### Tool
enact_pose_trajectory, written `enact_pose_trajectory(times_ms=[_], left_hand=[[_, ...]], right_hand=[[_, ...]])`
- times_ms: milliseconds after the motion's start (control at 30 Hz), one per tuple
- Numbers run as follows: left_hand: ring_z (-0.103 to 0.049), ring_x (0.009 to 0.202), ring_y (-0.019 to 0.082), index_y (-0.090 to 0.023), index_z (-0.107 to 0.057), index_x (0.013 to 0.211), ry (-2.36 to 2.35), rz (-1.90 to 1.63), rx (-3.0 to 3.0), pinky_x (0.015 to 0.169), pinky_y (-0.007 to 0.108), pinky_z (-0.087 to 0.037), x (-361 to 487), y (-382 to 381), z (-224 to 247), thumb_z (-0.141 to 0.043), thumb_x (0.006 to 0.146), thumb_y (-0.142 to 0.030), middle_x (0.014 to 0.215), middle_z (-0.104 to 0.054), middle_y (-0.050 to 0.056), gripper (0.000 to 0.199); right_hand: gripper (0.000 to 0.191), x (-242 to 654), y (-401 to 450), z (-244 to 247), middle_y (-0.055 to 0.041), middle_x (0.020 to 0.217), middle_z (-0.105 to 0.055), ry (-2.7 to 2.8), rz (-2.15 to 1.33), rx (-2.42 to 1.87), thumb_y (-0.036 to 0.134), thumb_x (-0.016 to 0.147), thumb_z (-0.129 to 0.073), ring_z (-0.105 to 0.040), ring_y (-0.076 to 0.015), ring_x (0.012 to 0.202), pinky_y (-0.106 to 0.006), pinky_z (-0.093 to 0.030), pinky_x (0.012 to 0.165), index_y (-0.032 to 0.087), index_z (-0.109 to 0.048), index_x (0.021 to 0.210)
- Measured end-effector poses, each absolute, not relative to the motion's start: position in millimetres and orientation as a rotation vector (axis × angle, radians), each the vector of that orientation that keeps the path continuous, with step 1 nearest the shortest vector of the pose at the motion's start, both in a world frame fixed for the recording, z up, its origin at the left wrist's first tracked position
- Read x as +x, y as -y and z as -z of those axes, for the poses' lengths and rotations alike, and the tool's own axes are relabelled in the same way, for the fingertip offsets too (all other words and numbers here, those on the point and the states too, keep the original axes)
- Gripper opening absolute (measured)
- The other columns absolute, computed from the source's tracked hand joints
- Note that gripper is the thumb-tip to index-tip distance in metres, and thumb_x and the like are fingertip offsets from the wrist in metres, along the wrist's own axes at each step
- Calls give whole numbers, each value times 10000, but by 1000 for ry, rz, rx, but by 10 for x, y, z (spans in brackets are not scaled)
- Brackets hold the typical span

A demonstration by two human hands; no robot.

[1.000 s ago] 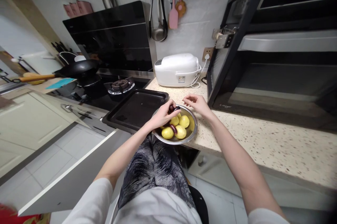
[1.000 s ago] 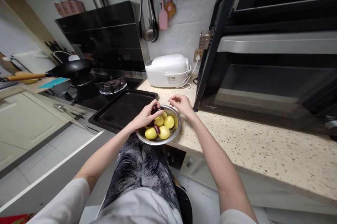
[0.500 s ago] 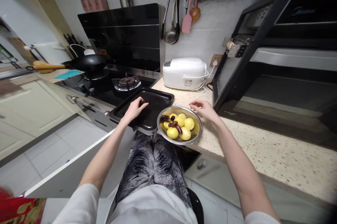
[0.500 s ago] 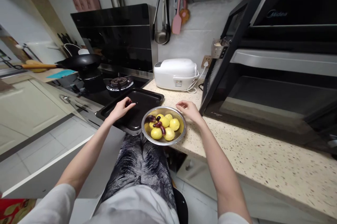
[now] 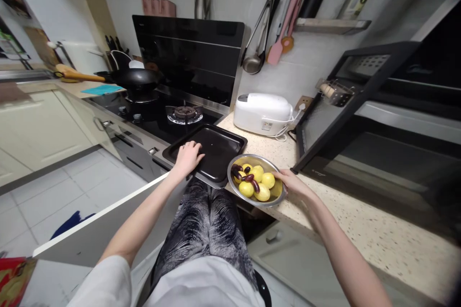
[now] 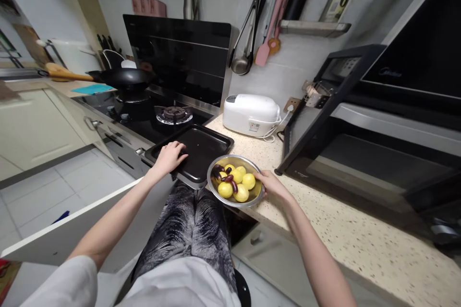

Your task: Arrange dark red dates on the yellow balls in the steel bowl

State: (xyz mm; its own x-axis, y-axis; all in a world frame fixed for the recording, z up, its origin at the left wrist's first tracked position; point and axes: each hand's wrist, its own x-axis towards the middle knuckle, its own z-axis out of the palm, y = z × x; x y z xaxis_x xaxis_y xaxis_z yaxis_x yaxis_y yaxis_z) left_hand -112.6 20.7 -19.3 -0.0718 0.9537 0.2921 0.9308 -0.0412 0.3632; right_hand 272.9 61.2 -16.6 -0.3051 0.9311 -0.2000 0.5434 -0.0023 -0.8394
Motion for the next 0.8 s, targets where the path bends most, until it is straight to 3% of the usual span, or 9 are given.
enact_pose_trajectory(times_ms=[133, 267, 400, 500, 667, 733, 800], left_hand=[[-571, 1310, 260, -220, -573, 1322, -1448, -1244, 2093, 1134, 440, -452, -787, -45, 193, -534, 1027, -420, 1364, -601, 117, 358], [-522, 1391, 243, -230, -526, 1401, -1220, -1475, 1902, 1187, 430, -414, -335, -45, 188, -517, 1036, -464, 1470, -540, 130, 434], [-447, 1466, 260, -211, -491, 1448, -1283, -1598, 1717, 1247, 438, -335, -12, -330, 172, -543, 1017, -470, 1541, -455, 166, 505], [-436, 1481, 271, -216, -477, 1476, -1385, -1620, 1430, 1232, 406, -350, 88, -613, 144, -548, 1009, -491, 1557, -437, 172, 546], [-533, 1398, 303, -197, -534, 1432, -1454, -1639, 1061, 1167, 397, -412, 54, -933, 106, -529, 1009, -541, 1486, -539, 184, 545], [-542, 1386, 315, -194, -537, 1425, -1465, -1651, 1015, 1144, 411, -433, -1, -991, 115, -485, 1023, -565, 1472, -559, 186, 550], [-534, 1394, 316, -213, -532, 1432, -1446, -1668, 1012, 1132, 422, -445, -67, -1021, 137, -419, 1044, -581, 1474, -564, 170, 546]], right_hand=[[450, 2656, -676, -137, -48, 399, -581, 1912, -1104, -1610, 565, 818, -627, -513, -153, 337, -252, -409, 344, 213, -569, 544], [426, 2415, -856, -552, -59, 395, -582, 2015, -864, -1643, 453, 873, -586, -528, -160, 343, -263, -425, 376, 214, -553, 523], [363, 1954, -1076, -893, -61, 368, -548, 2145, -532, -1640, 299, 881, -579, -631, -227, 451, -328, -525, 552, 203, -594, 531], [300, 1544, -1210, -1020, -91, 385, -553, 2215, -270, -1591, 224, 853, -632, -731, -310, 697, -383, -551, 767, 185, -649, 556], [90, 941, -1293, -1024, -209, 785, -755, 2292, -47, -1419, 212, 841, -736, -724, -385, 1046, -429, -522, 915, 148, -741, 778], [108, 756, -1282, -1000, -244, 916, -756, 2341, -37, -1331, 225, 847, -772, -704, -395, 1100, -438, -525, 933, 120, -746, 841], [221, 596, -1248, -959, -222, 1108, -731, 2407, -66, -1214, 295, 907, -753, -690, -338, 1118, -437, -548, 946, 106, -737, 1021]])
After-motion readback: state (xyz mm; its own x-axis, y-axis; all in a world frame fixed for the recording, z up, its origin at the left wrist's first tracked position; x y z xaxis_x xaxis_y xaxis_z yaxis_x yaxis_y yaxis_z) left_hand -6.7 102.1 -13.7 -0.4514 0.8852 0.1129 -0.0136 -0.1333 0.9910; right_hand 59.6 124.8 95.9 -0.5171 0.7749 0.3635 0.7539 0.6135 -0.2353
